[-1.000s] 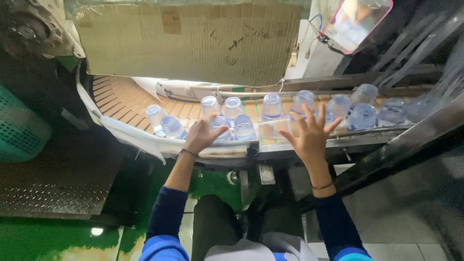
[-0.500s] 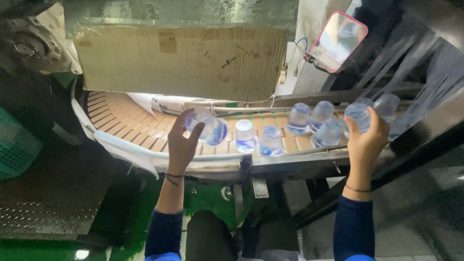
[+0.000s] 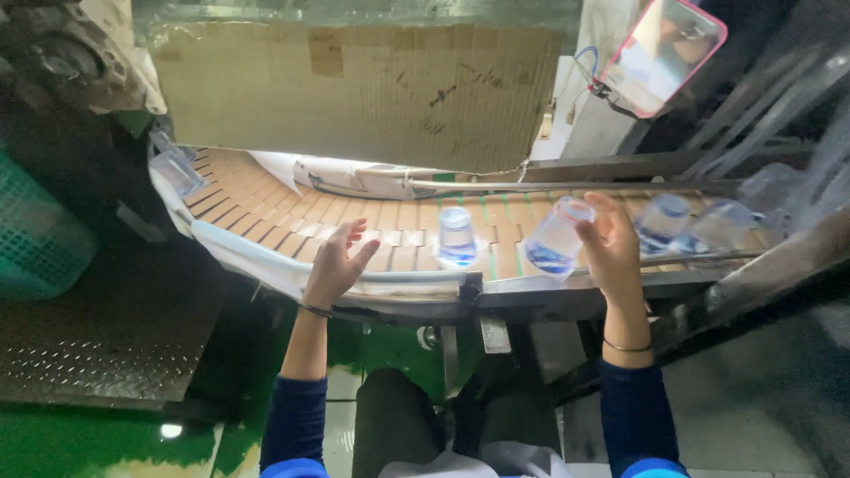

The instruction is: The person repeatedly picks up small transparent plastic containers from a moving conveyor belt and places them back in a single file line. The action is continuous and repetitive throughout the clip, with both hands used to maintain alignment of the containers on the belt.

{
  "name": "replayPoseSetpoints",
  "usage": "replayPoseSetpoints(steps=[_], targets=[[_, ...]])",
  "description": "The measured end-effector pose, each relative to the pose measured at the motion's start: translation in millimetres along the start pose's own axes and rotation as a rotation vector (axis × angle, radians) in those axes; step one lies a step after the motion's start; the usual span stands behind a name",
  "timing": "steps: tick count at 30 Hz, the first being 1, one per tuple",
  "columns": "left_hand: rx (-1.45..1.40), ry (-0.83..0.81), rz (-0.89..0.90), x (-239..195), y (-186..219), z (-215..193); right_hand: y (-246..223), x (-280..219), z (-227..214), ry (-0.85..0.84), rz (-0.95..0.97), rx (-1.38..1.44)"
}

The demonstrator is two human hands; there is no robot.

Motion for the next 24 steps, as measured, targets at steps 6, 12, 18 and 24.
replayPoseSetpoints(steps=[6, 12, 18, 24], targets=[[0.127, 0.15, 0.013, -18, -43, -62, 33, -3, -21, 0.109, -0.56, -0.63], [0.336, 0.313, -0.128, 4, -101, -109, 53, -24, -20, 0.321, -0.575, -0.811], [0.773, 0.187, -0.298, 43, -135, -95, 54, -23, -19, 0.376, -0.64, -0.689], [0.1, -0.224, -0.21, 19, -5, -18, 64, -26, -22, 0.362, -0.632, -0.773]])
Point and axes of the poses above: each hand's wrist, its own x-axis towards the middle knuckle, its own z-axis out of the palm, y = z × x, the point moved 1 cm from there along x, towards the middle knuckle, and after that the axes turned 11 degrees about y, right-handed, at the moved point
